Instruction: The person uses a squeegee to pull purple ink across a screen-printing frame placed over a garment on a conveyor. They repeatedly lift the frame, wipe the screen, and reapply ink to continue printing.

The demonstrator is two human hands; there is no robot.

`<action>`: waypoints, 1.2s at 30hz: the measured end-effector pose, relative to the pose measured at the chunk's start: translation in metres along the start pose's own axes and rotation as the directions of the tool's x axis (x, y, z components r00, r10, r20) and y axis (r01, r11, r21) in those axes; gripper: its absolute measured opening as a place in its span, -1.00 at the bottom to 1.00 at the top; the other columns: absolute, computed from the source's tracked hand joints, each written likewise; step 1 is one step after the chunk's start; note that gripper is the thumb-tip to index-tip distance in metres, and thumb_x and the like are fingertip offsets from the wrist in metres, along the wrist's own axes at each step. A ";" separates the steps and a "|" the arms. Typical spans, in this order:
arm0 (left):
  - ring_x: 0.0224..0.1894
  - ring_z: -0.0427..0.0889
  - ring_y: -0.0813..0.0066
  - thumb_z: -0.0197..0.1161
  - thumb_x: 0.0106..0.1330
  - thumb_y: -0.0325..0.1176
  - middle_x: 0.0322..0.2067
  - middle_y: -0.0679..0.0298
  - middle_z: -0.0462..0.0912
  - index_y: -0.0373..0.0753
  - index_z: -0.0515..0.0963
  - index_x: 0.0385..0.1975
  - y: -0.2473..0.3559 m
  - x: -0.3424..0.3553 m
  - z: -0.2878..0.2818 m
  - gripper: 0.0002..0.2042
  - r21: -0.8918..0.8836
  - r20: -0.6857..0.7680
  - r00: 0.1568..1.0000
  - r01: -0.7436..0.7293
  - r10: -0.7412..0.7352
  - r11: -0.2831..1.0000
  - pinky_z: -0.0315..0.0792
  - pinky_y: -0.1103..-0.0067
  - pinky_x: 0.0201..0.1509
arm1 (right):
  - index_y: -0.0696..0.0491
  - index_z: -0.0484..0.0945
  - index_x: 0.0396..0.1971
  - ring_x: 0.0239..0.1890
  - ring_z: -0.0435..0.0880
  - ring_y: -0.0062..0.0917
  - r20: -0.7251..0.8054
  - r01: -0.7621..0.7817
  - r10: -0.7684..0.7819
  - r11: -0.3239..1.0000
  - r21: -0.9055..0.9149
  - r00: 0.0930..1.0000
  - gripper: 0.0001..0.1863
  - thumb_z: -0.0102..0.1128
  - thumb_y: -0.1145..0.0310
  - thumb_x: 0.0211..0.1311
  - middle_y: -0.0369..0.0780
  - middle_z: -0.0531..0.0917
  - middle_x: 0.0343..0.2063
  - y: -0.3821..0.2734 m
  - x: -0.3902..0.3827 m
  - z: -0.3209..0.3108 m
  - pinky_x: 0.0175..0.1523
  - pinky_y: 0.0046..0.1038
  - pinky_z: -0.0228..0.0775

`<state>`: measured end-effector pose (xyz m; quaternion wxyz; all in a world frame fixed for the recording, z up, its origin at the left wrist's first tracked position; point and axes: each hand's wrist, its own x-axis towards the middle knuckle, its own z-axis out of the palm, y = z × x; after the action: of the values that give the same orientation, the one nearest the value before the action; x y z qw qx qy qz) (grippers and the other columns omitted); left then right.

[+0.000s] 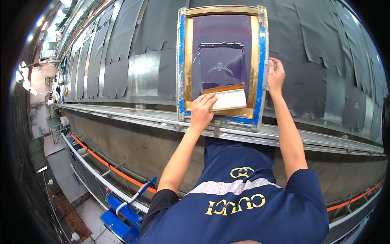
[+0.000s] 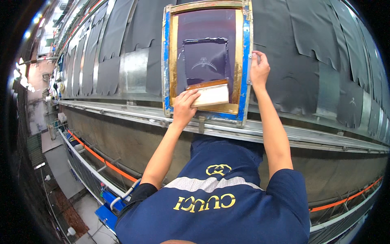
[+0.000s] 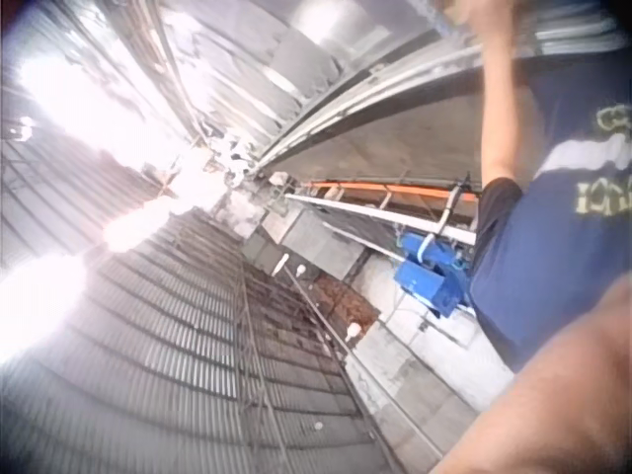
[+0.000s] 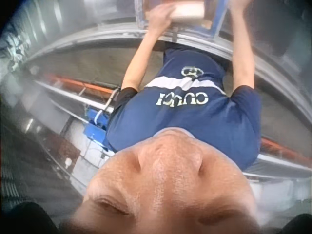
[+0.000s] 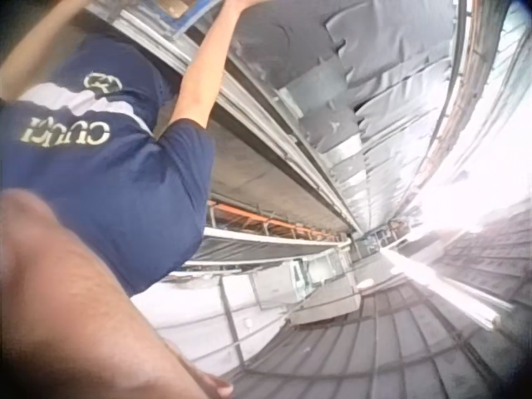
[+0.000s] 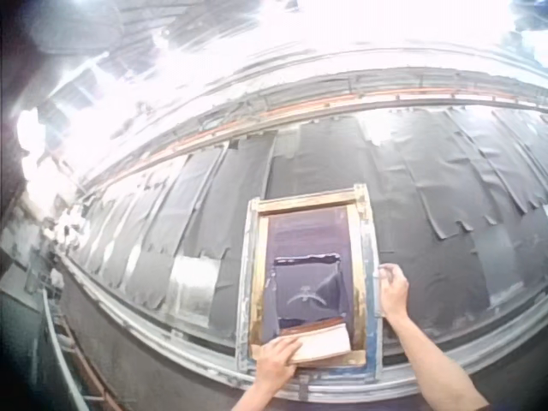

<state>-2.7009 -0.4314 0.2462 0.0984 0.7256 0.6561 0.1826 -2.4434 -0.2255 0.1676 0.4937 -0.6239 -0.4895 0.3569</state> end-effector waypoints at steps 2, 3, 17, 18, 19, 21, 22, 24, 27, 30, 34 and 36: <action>0.21 0.55 0.21 0.39 -0.12 -0.58 0.12 0.30 0.65 -0.12 0.63 0.05 -0.044 -0.011 -0.020 -0.42 0.027 -0.008 1.000 -0.001 0.001 1.000 0.38 0.29 0.28 | 0.08 0.67 -0.11 -0.33 0.67 -0.46 0.040 -0.035 0.037 0.998 -0.059 0.999 -0.74 0.15 0.22 0.45 -0.14 0.72 -0.39 -0.030 -0.028 0.037 -0.14 -0.39 0.47; 0.21 0.55 0.22 0.39 -0.12 -0.58 0.13 0.30 0.65 -0.12 0.63 0.05 -0.064 -0.015 -0.028 -0.42 0.042 -0.014 1.000 -0.017 0.017 0.999 0.38 0.29 0.28 | 0.08 0.66 -0.10 -0.36 0.65 -0.47 0.030 -0.027 0.027 1.000 -0.012 0.999 -0.74 0.15 0.22 0.45 -0.15 0.71 -0.41 -0.032 -0.032 0.058 -0.16 -0.39 0.45; 0.18 0.58 0.25 0.38 -0.10 -0.54 0.11 0.37 0.68 -0.09 0.66 0.05 -0.138 -0.064 -0.036 -0.44 -0.037 0.051 0.987 -0.153 0.155 0.987 0.47 0.32 0.13 | 0.01 0.67 -0.07 -0.49 0.64 -0.30 -0.027 0.084 -0.094 0.964 -0.251 0.995 -0.76 0.12 0.25 0.45 -0.09 0.67 -0.51 -0.014 -0.050 0.112 -0.24 -0.27 0.44; 0.18 0.58 0.25 0.38 -0.09 -0.54 0.11 0.37 0.68 -0.09 0.66 0.04 -0.140 -0.062 -0.033 -0.45 -0.034 0.053 0.986 -0.156 0.158 0.987 0.46 0.32 0.14 | 0.01 0.67 -0.06 -0.42 0.66 -0.29 0.019 0.010 -0.005 0.959 -0.282 1.000 -0.75 0.12 0.24 0.44 -0.08 0.69 -0.45 -0.012 -0.051 0.109 -0.19 -0.26 0.45; 0.17 0.58 0.25 0.37 -0.09 -0.54 0.10 0.37 0.68 -0.10 0.67 0.04 -0.140 -0.058 -0.032 -0.46 -0.026 0.050 0.986 -0.156 0.157 0.987 0.46 0.32 0.14 | 0.01 0.67 -0.06 -0.35 0.67 -0.28 0.068 -0.058 0.083 0.949 -0.311 0.994 -0.74 0.13 0.23 0.44 -0.07 0.70 -0.38 -0.021 -0.049 0.104 -0.14 -0.25 0.46; 0.16 0.59 0.25 0.35 -0.04 -0.56 0.09 0.37 0.69 -0.12 0.67 0.02 -0.144 -0.032 -0.024 -0.49 0.002 0.005 0.983 -0.184 0.184 0.983 0.46 0.31 0.14 | 0.03 0.68 -0.04 -0.20 0.68 -0.25 0.125 0.041 0.023 0.872 -0.488 0.992 -0.70 0.16 0.18 0.43 -0.06 0.71 -0.23 -0.026 -0.045 0.093 -0.04 -0.23 0.46; 0.15 0.60 0.26 0.33 -0.12 -0.64 0.09 0.37 0.70 -0.10 0.69 -0.01 -0.142 -0.012 -0.017 -0.45 0.010 -0.040 0.985 -0.169 0.169 0.986 0.48 0.33 0.14 | 0.04 0.68 -0.03 -0.12 0.66 -0.23 0.177 0.202 -0.116 0.764 -0.613 0.977 -0.67 0.18 0.14 0.42 -0.06 0.70 -0.15 -0.025 -0.042 0.082 0.02 -0.21 0.45; 0.12 0.63 0.24 0.31 -0.07 -0.65 0.05 0.36 0.72 -0.08 0.70 -0.04 -0.154 0.036 -0.015 -0.50 0.029 -0.076 0.986 -0.149 0.150 0.988 0.50 0.33 0.14 | 0.09 0.68 -0.01 0.05 0.60 -0.20 0.323 0.421 -0.271 0.629 -0.653 0.907 -0.56 0.24 0.03 0.36 -0.05 0.65 0.01 -0.045 -0.039 0.081 0.13 -0.19 0.42; 0.04 0.67 0.23 0.31 -0.02 -0.64 -0.04 0.33 0.76 -0.07 0.71 -0.08 -0.176 0.106 -0.026 -0.55 -0.052 -0.069 0.994 -0.083 0.079 0.995 0.53 0.35 0.12 | 0.10 0.60 0.12 0.12 0.55 -0.25 0.622 0.577 -0.251 0.712 -0.400 0.742 -0.28 0.33 -0.21 0.18 -0.15 0.63 0.03 -0.119 -0.049 0.110 0.21 -0.23 0.39; -0.02 0.70 0.26 0.33 -0.02 -0.62 -0.10 0.31 0.77 -0.07 0.73 -0.13 -0.183 0.157 -0.035 -0.59 -0.133 -0.069 0.991 -0.127 0.119 0.983 0.56 0.41 0.07 | 0.01 0.63 0.03 0.03 0.58 -0.33 0.616 0.681 -0.359 0.595 -0.428 0.701 -0.51 0.47 0.19 0.07 -0.29 0.66 -0.01 -0.115 -0.045 0.138 0.14 -0.27 0.39; -0.02 0.69 0.25 0.32 -0.01 -0.60 -0.12 0.33 0.77 -0.10 0.74 -0.14 -0.189 0.145 -0.021 -0.61 -0.043 -0.001 0.997 -0.074 0.074 0.996 0.56 0.39 0.07 | -0.01 0.64 -0.02 -0.01 0.58 -0.38 0.581 0.650 -0.359 0.629 -0.428 0.730 -0.52 0.45 0.45 -0.06 -0.34 0.65 -0.02 -0.083 -0.060 0.152 0.07 -0.28 0.40; 0.01 0.69 0.29 0.32 -0.01 -0.59 -0.12 0.35 0.78 -0.09 0.74 -0.15 -0.184 0.112 -0.017 -0.62 -0.056 0.018 0.996 -0.087 0.088 0.995 0.54 0.38 0.06 | -0.02 0.64 -0.03 -0.01 0.58 -0.38 0.593 0.627 -0.322 0.652 -0.426 0.738 -0.52 0.43 0.49 -0.07 -0.34 0.65 -0.02 -0.085 -0.097 0.133 0.07 -0.30 0.40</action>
<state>-2.8677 -0.3002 0.2070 0.1171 0.7526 0.6172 0.1974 -2.6151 -0.2807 0.2116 0.2137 -0.4853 -0.8298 0.1740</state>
